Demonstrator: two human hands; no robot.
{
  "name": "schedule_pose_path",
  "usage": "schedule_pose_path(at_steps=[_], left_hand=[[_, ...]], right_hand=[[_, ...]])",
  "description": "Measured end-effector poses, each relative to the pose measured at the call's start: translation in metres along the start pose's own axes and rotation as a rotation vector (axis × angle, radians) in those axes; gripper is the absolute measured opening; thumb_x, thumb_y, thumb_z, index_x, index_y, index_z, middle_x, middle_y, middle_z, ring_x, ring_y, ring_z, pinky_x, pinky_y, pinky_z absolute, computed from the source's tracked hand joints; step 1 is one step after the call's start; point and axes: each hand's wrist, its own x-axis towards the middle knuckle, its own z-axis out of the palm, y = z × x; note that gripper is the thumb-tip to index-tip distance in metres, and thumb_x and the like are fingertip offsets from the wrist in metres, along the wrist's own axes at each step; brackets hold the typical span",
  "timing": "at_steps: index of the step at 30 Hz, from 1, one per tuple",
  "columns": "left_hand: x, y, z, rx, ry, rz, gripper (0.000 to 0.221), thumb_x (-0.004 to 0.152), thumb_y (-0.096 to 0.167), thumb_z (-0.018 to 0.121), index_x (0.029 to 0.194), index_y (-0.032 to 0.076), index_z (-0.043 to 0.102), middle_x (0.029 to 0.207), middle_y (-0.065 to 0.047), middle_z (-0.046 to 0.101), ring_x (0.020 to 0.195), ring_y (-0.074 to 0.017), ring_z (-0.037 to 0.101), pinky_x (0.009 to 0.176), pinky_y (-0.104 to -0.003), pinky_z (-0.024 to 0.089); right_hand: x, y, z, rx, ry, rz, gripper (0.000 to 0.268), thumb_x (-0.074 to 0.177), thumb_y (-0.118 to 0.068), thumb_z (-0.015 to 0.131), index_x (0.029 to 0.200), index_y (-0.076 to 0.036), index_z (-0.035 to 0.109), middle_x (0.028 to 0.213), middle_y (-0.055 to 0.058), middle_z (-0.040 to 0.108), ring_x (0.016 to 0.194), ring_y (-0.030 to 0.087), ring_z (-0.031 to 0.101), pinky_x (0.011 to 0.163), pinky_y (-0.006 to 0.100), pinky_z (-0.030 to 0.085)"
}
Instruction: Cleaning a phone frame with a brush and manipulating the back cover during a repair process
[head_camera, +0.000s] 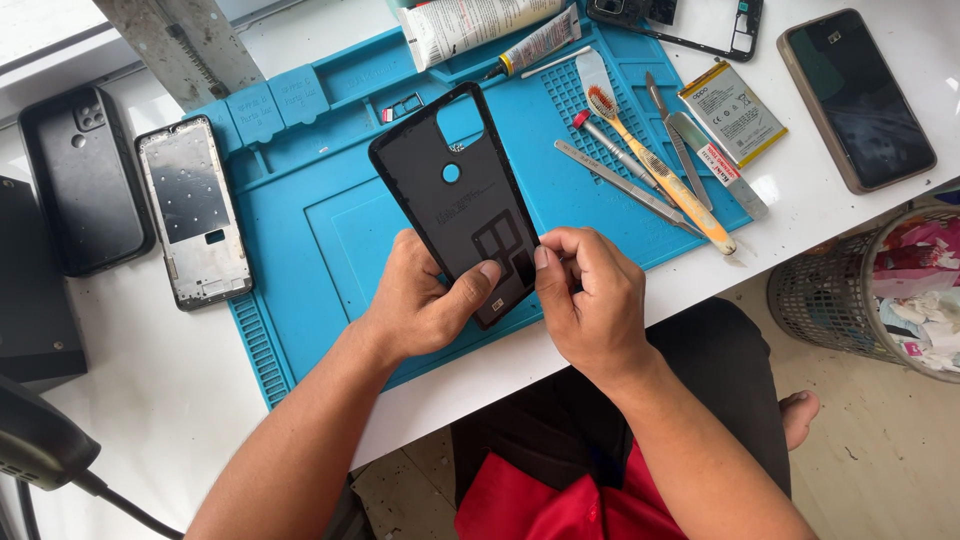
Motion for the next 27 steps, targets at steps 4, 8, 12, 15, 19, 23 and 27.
schedule_pose_path(at_steps=[4,8,12,15,19,23,27], left_hand=[[-0.003,0.004,0.002,0.001,-0.004,-0.008,0.036,0.096,0.013,0.060,0.060,0.015,0.060,0.041,-0.002,0.048,0.034,-0.0105,0.035,0.035,-0.020,0.033],[-0.001,0.015,0.007,-0.003,-0.001,0.004,0.036,0.095,0.014,0.061,0.060,0.014,0.057,0.042,-0.002,0.047,0.034,-0.0108,0.035,0.035,-0.022,0.032],[-0.012,-0.002,-0.003,0.032,-0.028,-0.001,0.036,0.095,0.017,0.062,0.060,0.013,0.056,0.041,-0.003,0.049,0.034,-0.0116,0.038,0.033,-0.023,0.032],[-0.011,-0.002,-0.003,0.020,-0.015,0.011,0.038,0.096,0.018,0.060,0.059,0.013,0.054,0.039,-0.004,0.047,0.032,-0.0109,0.037,0.032,-0.022,0.031],[-0.011,0.002,-0.002,0.008,-0.013,0.019,0.038,0.097,0.018,0.059,0.060,0.013,0.054,0.040,-0.005,0.049,0.031,-0.0115,0.039,0.031,-0.022,0.031],[-0.011,-0.004,-0.004,-0.012,-0.012,0.013,0.041,0.098,0.021,0.057,0.058,0.015,0.051,0.039,-0.005,0.047,0.031,-0.0103,0.037,0.030,-0.023,0.030],[-0.012,-0.008,-0.007,-0.051,0.013,-0.002,0.045,0.101,0.019,0.050,0.057,0.018,0.051,0.038,-0.001,0.043,0.033,-0.0055,0.032,0.032,-0.021,0.029]], right_hand=[[-0.002,-0.001,0.002,-0.028,0.003,-0.016,0.014,0.104,-0.008,0.056,0.099,0.002,0.065,0.069,0.011,0.058,0.051,0.022,0.059,0.044,0.031,0.049],[-0.004,0.005,0.004,-0.140,-0.042,-0.088,0.014,0.102,-0.006,0.055,0.097,0.002,0.065,0.069,0.012,0.056,0.052,0.028,0.060,0.043,0.034,0.049],[-0.002,0.000,0.008,-0.235,-0.125,-0.154,0.011,0.098,-0.005,0.058,0.089,-0.002,0.063,0.064,0.008,0.049,0.048,0.029,0.056,0.040,0.036,0.046],[-0.005,0.008,0.008,-0.252,-0.160,-0.171,0.009,0.094,-0.004,0.061,0.085,-0.004,0.064,0.062,0.007,0.050,0.048,0.030,0.056,0.040,0.035,0.046],[-0.006,0.010,0.008,-0.269,-0.178,-0.186,0.011,0.094,-0.004,0.061,0.083,-0.006,0.061,0.062,0.006,0.045,0.048,0.030,0.054,0.039,0.036,0.043],[-0.004,0.008,0.002,-0.171,-0.220,-0.153,0.016,0.099,-0.005,0.054,0.085,-0.007,0.060,0.062,0.004,0.044,0.050,0.027,0.053,0.043,0.034,0.045],[-0.002,0.006,0.000,0.007,-0.252,-0.116,0.023,0.106,-0.011,0.048,0.091,-0.005,0.066,0.063,0.006,0.052,0.053,0.028,0.057,0.050,0.034,0.049]])
